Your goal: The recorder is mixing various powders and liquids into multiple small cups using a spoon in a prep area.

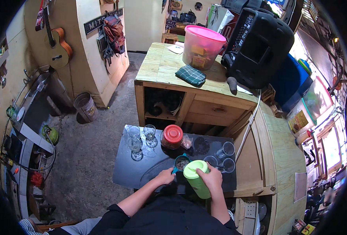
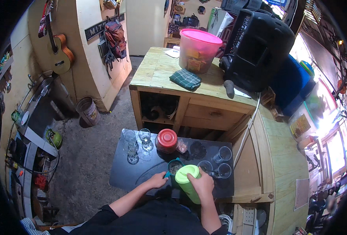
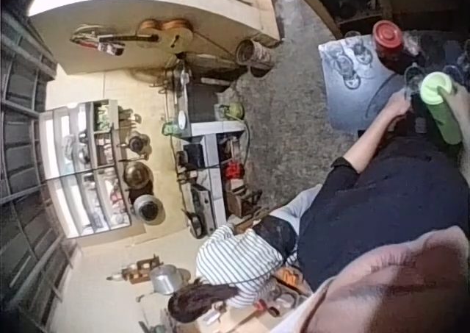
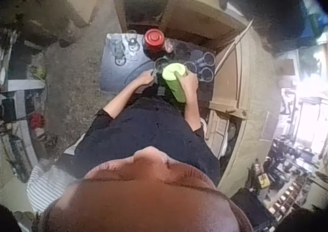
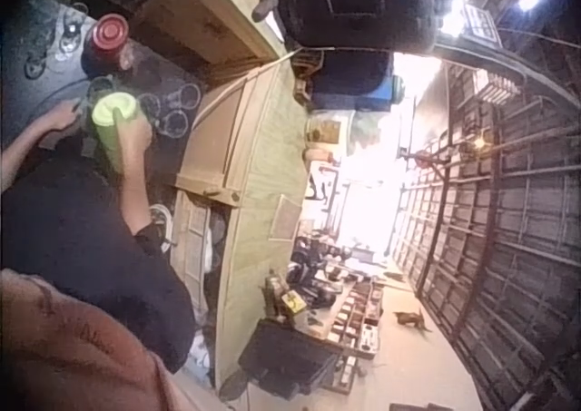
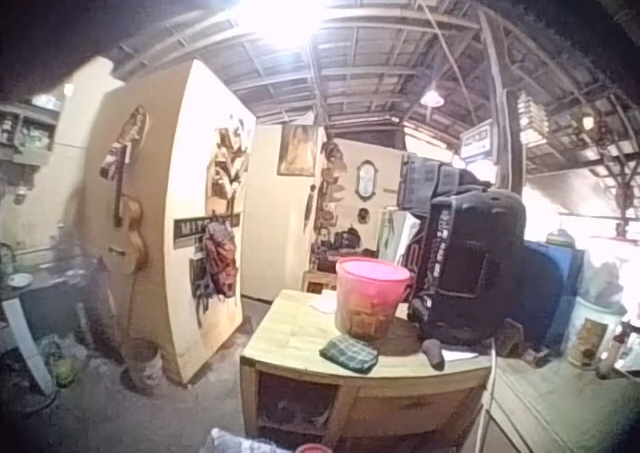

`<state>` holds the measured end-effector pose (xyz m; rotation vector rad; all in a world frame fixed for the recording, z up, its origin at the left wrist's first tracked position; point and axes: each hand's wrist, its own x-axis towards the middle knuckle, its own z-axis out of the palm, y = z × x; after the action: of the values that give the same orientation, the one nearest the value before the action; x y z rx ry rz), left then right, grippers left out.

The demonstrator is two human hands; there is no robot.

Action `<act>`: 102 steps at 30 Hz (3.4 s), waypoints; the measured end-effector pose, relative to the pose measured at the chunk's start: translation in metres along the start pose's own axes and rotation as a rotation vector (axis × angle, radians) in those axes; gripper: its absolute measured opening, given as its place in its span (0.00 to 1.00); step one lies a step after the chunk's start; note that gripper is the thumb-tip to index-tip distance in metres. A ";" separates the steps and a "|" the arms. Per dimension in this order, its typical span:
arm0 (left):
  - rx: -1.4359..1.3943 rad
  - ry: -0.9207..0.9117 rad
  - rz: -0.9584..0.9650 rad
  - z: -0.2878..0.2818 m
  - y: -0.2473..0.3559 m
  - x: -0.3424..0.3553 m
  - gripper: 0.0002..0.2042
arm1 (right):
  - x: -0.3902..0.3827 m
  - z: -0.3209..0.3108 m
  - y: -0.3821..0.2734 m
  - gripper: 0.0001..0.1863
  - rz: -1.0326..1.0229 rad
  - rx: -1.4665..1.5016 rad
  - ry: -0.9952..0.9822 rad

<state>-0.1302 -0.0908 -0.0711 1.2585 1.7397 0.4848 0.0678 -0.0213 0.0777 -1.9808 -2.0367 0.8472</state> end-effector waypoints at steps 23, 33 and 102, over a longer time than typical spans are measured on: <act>-0.006 -0.054 -0.016 -0.008 0.006 -0.002 0.18 | 0.009 0.001 -0.001 0.39 -0.009 -0.116 -0.009; 0.002 -0.031 0.017 -0.006 0.001 0.000 0.19 | 0.010 -0.001 -0.005 0.40 -0.053 -0.139 -0.009; 0.044 -0.079 0.028 -0.009 -0.015 0.014 0.19 | 0.020 -0.014 -0.008 0.40 -0.198 -0.254 -0.102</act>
<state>-0.1471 -0.0829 -0.0833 1.3171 1.6766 0.4094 0.0660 0.0023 0.0878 -1.8427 -2.4583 0.6910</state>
